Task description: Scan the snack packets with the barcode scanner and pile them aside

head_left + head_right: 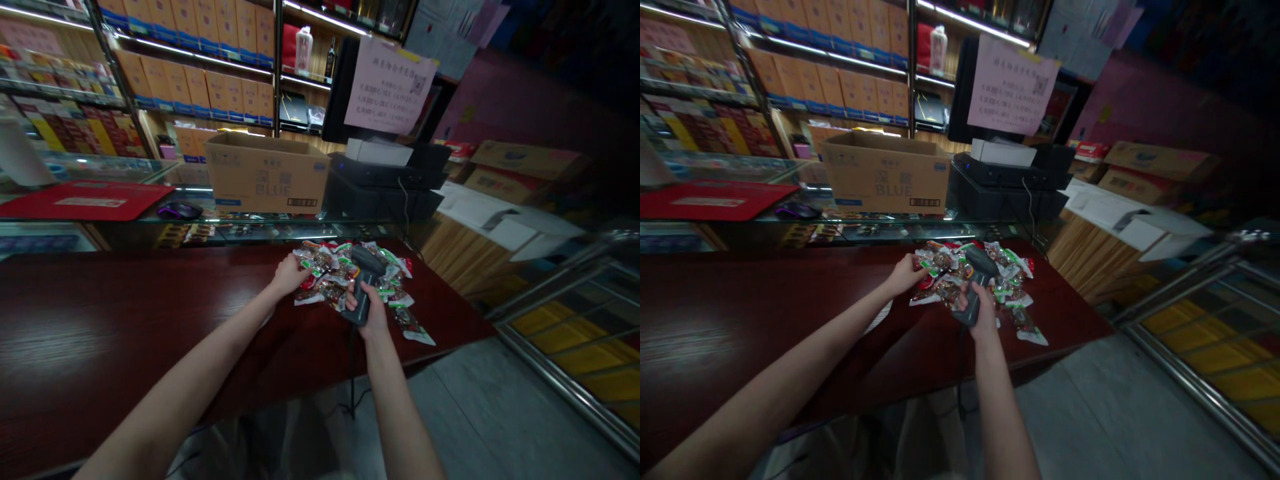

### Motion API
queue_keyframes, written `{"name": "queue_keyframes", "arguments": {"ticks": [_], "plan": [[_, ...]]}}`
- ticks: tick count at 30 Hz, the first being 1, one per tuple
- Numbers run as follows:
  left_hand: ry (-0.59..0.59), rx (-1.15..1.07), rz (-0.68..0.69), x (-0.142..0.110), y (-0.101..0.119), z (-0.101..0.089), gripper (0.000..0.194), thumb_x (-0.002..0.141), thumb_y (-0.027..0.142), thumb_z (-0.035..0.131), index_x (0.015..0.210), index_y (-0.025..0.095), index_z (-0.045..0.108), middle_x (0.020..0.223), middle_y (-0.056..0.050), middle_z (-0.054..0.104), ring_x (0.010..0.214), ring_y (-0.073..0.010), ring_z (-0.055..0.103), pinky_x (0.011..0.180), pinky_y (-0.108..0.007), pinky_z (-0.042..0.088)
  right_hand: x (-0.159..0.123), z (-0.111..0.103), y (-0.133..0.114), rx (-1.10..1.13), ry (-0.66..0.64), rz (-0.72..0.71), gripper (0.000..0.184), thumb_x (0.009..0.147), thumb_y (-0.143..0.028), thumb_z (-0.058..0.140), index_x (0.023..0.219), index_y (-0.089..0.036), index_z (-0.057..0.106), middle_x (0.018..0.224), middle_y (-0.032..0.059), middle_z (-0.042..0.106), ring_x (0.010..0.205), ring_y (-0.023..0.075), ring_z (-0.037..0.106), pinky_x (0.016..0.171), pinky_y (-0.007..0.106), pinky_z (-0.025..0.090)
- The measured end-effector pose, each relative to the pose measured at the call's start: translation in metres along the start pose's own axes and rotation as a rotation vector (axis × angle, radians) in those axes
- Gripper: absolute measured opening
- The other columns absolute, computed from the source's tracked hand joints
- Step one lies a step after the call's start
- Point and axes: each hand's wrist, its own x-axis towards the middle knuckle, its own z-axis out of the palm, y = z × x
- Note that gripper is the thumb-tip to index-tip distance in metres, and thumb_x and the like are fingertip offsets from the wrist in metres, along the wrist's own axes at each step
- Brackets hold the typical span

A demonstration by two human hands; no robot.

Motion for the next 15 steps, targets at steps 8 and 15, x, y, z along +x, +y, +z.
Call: {"name": "queue_keyframes", "arguments": {"ticks": [8,15], "plan": [[0.049,0.45,0.035,0.005,0.013,0.019,0.056,0.067,0.053,0.066,0.106,0.014,0.061,0.121,-0.024,0.055,0.115,-0.0422,0.05,0.091,-0.05,0.039,0.002,0.001,0.008,-0.085,0.0,-0.005,0.03,0.063,-0.033,0.07,0.083,-0.02,0.051,0.063,-0.004,0.058,0.041,0.0072,0.046,0.035,0.019,0.036],[0.074,-0.353,0.036,-0.004,-0.018,-0.005,0.029,0.065,0.04,0.067,0.081,0.018,0.057,0.076,-0.004,0.065,0.071,-0.0199,0.061,0.068,-0.031,0.048,0.002,0.007,0.01,-0.155,-0.042,-0.035,0.029,0.066,-0.033,0.071,0.081,-0.019,0.051,0.066,-0.0012,0.064,0.039,0.0072,0.047,0.034,0.019,0.037]]}}
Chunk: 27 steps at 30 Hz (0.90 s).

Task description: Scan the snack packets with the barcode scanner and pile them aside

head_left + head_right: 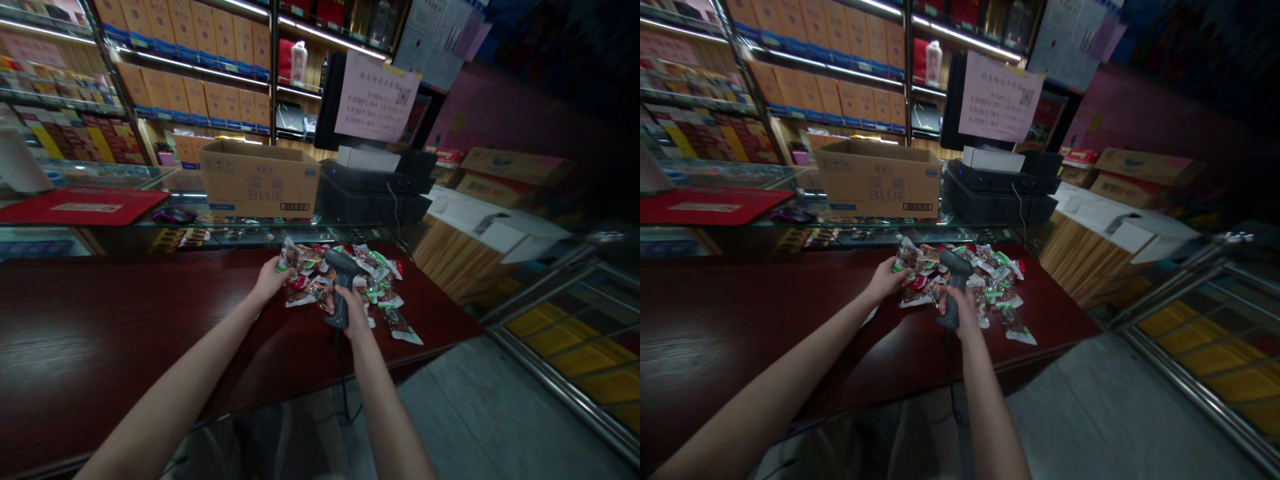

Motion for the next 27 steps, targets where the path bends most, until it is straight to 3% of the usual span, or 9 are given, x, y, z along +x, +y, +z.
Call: {"name": "queue_keyframes", "arguments": {"ticks": [2,5,11,16,22,27], "plan": [[0.059,-0.159,-0.02,-0.006,-0.003,-0.015,0.033,0.06,0.041,0.071,0.077,0.018,0.054,0.071,-0.001,0.063,0.068,-0.0177,0.06,0.064,-0.029,0.048,0.004,0.003,-0.001,0.001,-0.094,0.084,0.029,0.068,-0.034,0.071,0.08,-0.019,0.05,0.064,-0.002,0.063,0.039,0.0067,0.046,0.034,0.019,0.037],[0.133,-0.169,-0.003,-0.016,-0.009,-0.032,0.034,0.057,0.04,0.074,0.07,0.019,0.05,0.067,0.001,0.06,0.065,-0.0146,0.057,0.062,-0.027,0.047,0.01,0.011,0.002,-0.041,-0.224,0.182,0.029,0.07,-0.033,0.07,0.079,-0.02,0.047,0.057,-0.0072,0.056,0.037,0.0054,0.042,0.034,0.017,0.035],[0.202,-0.107,-0.026,-0.019,-0.019,-0.04,0.035,0.057,0.042,0.073,0.071,0.017,0.052,0.066,0.002,0.059,0.06,-0.0113,0.054,0.058,-0.023,0.045,0.005,0.02,0.017,-0.175,-0.387,0.273,0.03,0.072,-0.03,0.07,0.077,-0.02,0.042,0.054,-0.0094,0.051,0.035,0.0047,0.041,0.033,0.017,0.033],[0.151,-0.121,-0.031,-0.016,-0.021,-0.037,0.036,0.056,0.043,0.073,0.071,0.017,0.052,0.068,0.0,0.062,0.061,-0.0141,0.058,0.059,-0.026,0.048,0.0,0.02,0.016,-0.185,-0.406,0.299,0.031,0.071,-0.03,0.071,0.076,-0.02,0.042,0.054,-0.0094,0.049,0.035,0.0043,0.04,0.034,0.017,0.033],[0.137,0.118,0.011,-0.021,-0.01,-0.039,0.039,0.046,0.037,0.08,0.071,0.018,0.056,0.072,-0.003,0.065,0.067,-0.0184,0.06,0.06,-0.028,0.046,0.002,0.021,0.018,-0.187,-0.418,0.283,0.03,0.072,-0.031,0.071,0.083,-0.019,0.046,0.054,-0.01,0.048,0.034,0.0046,0.041,0.034,0.017,0.033],[0.137,0.073,0.004,-0.024,-0.011,-0.037,0.033,0.062,0.041,0.07,0.075,0.018,0.05,0.071,-0.001,0.063,0.065,-0.0168,0.061,0.059,-0.027,0.049,0.002,0.018,0.019,-0.138,-0.386,0.269,0.028,0.073,-0.03,0.069,0.074,-0.019,0.043,0.053,-0.0091,0.048,0.034,0.0039,0.039,0.033,0.017,0.033]]}}
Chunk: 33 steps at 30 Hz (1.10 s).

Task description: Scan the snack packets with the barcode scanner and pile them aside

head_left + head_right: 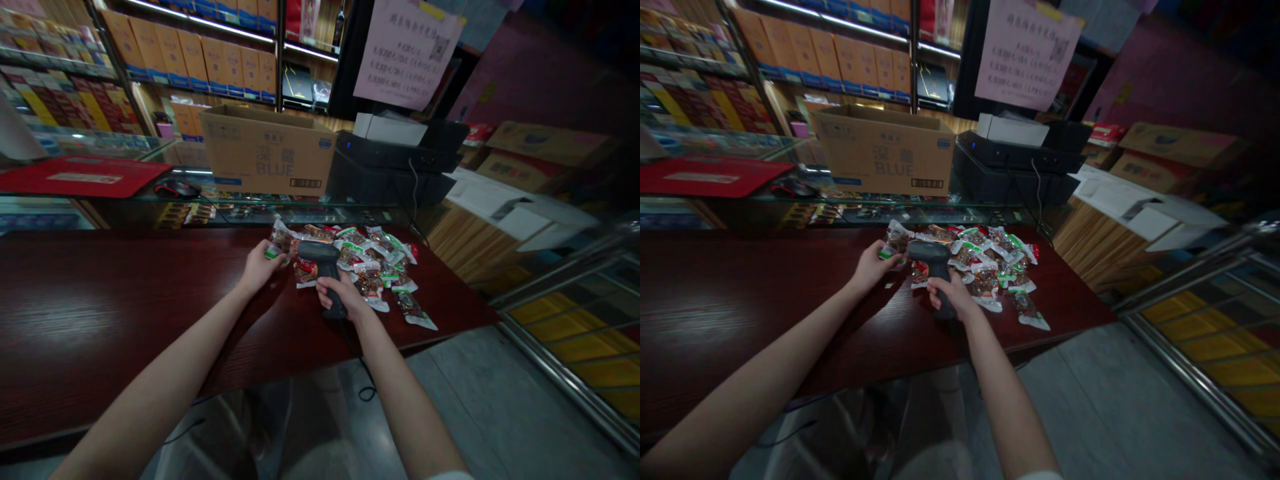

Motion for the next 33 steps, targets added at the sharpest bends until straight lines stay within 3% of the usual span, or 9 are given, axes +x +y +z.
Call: {"name": "queue_keyframes", "arguments": {"ticks": [3,7,10,13,17,21,24,28,33], "plan": [[-0.009,-0.003,-0.095,0.003,0.0,-0.017,0.042,0.068,0.034,0.066,0.102,0.017,0.049,0.088,-0.006,0.067,0.065,-0.0172,0.065,0.059,-0.03,0.053,-0.002,-0.003,-0.004,0.079,0.03,-0.019,0.03,0.072,-0.03,0.07,0.074,-0.02,0.042,0.053,-0.0087,0.049,0.034,0.0042,0.039,0.032,0.017,0.033],[-0.031,0.632,-0.18,0.004,0.01,-0.07,0.065,0.073,0.034,0.064,0.131,0.013,0.042,0.105,-0.02,0.066,0.087,-0.031,0.069,0.075,-0.044,0.053,-0.004,-0.01,-0.009,0.161,0.109,-0.088,0.032,0.071,-0.03,0.071,0.076,-0.021,0.042,0.054,-0.0082,0.049,0.034,0.0043,0.039,0.032,0.017,0.032],[0.032,1.154,-0.166,-0.004,0.014,-0.104,0.058,0.079,0.038,0.058,0.126,0.004,0.053,0.125,-0.036,0.052,0.119,-0.05,0.049,0.091,-0.06,0.041,-0.004,-0.014,-0.01,0.184,0.139,-0.113,0.031,0.071,-0.03,0.071,0.078,-0.02,0.043,0.054,-0.0078,0.05,0.034,0.0044,0.038,0.032,0.017,0.033],[0.017,1.293,0.014,-0.012,0.007,-0.112,0.056,0.089,0.036,0.044,0.137,0.009,0.046,0.147,-0.031,0.032,0.137,-0.0472,0.027,0.103,-0.061,0.029,-0.003,-0.015,-0.01,0.188,0.138,-0.114,0.03,0.071,-0.03,0.071,0.079,-0.02,0.044,0.055,-0.0074,0.05,0.034,0.0046,0.039,0.033,0.017,0.033],[-0.345,1.191,0.065,-0.013,-0.013,-0.102,0.06,0.09,0.05,0.035,0.142,0.02,0.042,0.149,-0.017,0.038,0.136,-0.0382,0.035,0.103,-0.057,0.033,-0.003,-0.014,-0.011,0.186,0.143,-0.11,0.031,0.071,-0.031,0.071,0.072,-0.02,0.043,0.054,-0.007,0.05,0.034,0.0042,0.039,0.033,0.017,0.033],[-0.13,1.28,-0.048,-0.008,-0.015,-0.092,0.07,0.087,0.059,0.035,0.129,0.006,0.055,0.142,-0.029,0.042,0.133,-0.0478,0.034,0.102,-0.068,0.024,-0.004,-0.015,-0.013,0.194,0.165,-0.117,0.031,0.072,-0.03,0.071,0.072,-0.02,0.042,0.056,-0.0068,0.05,0.035,0.0039,0.039,0.034,0.017,0.033],[-0.01,1.269,0.187,-0.006,-0.003,-0.069,0.061,0.09,0.048,0.036,0.126,0.002,0.054,0.144,-0.03,0.039,0.137,-0.0429,0.03,0.107,-0.066,0.017,-0.004,-0.015,-0.013,0.199,0.176,-0.125,0.031,0.072,-0.03,0.071,0.072,-0.02,0.042,0.056,-0.0067,0.05,0.036,0.004,0.04,0.034,0.017,0.033],[-0.279,1.043,0.403,0.001,0.008,-0.016,0.045,0.093,0.034,0.037,0.128,0.011,0.051,0.14,-0.017,0.05,0.128,-0.0275,0.047,0.109,-0.045,0.031,-0.003,-0.016,-0.013,0.202,0.184,-0.115,0.032,0.071,-0.031,0.072,0.073,-0.02,0.042,0.056,-0.0066,0.05,0.036,0.0044,0.04,0.033,0.017,0.033],[-0.246,0.855,0.152,0.028,0.002,0.029,0.061,0.088,0.043,0.048,0.136,0.007,0.041,0.133,-0.025,0.052,0.121,-0.0343,0.051,0.094,-0.044,0.043,-0.003,-0.018,-0.014,0.229,0.208,-0.102,0.033,0.07,-0.031,0.073,0.075,-0.02,0.043,0.056,-0.0069,0.051,0.036,0.0042,0.04,0.033,0.017,0.032]]}}
